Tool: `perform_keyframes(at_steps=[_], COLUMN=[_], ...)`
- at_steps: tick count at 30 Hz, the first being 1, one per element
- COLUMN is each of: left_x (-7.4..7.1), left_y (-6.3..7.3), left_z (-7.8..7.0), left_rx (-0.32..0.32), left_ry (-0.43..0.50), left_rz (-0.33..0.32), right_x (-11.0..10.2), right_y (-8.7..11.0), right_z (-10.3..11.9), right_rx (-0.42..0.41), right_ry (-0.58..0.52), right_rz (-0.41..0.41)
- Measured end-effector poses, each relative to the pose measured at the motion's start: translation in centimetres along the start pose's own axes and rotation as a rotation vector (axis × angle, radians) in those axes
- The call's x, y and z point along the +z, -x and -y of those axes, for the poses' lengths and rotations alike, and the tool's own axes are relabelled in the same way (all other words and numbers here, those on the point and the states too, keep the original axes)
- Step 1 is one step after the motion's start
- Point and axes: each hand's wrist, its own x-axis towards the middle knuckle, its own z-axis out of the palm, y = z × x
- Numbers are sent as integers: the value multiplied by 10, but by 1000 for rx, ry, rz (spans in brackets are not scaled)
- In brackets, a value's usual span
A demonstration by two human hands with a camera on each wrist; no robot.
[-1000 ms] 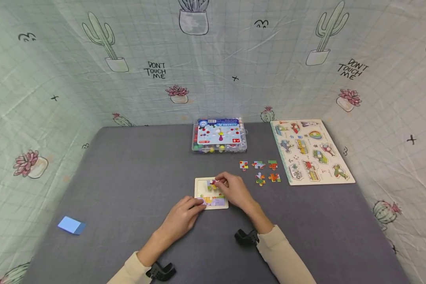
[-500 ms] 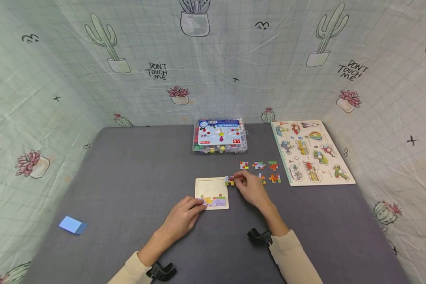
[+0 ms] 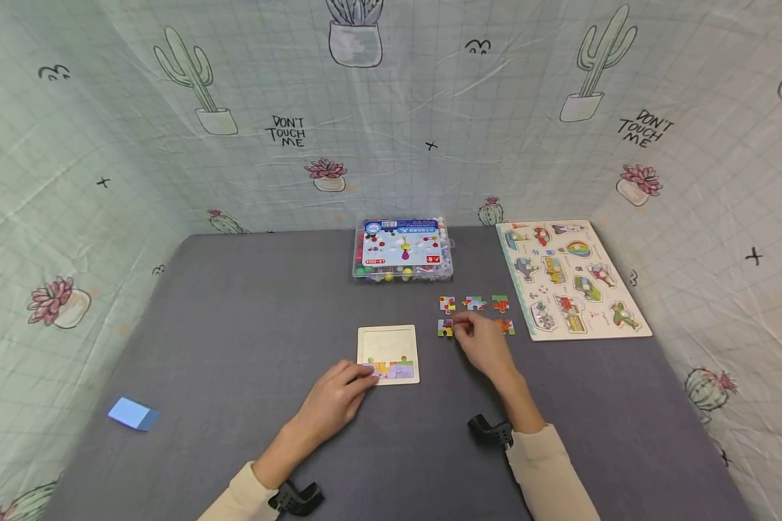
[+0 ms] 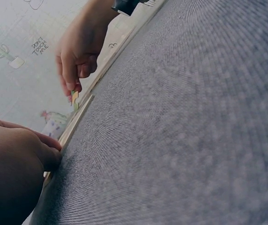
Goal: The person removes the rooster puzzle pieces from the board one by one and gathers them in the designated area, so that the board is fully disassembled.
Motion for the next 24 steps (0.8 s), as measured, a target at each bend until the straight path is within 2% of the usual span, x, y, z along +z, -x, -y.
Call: perform_keyframes(at_steps=[16,24], left_x=[1,0], left_y=[0,0], left_z=[0,1], left_rx=[2,9], left_ry=[7,8], left_rz=[-24,-33], right_x=[-3,-2], right_y=[-2,-4], right_z=[-7,-5], right_rx=[-4,8], right_ry=[110,188], right_rz=[9,101])
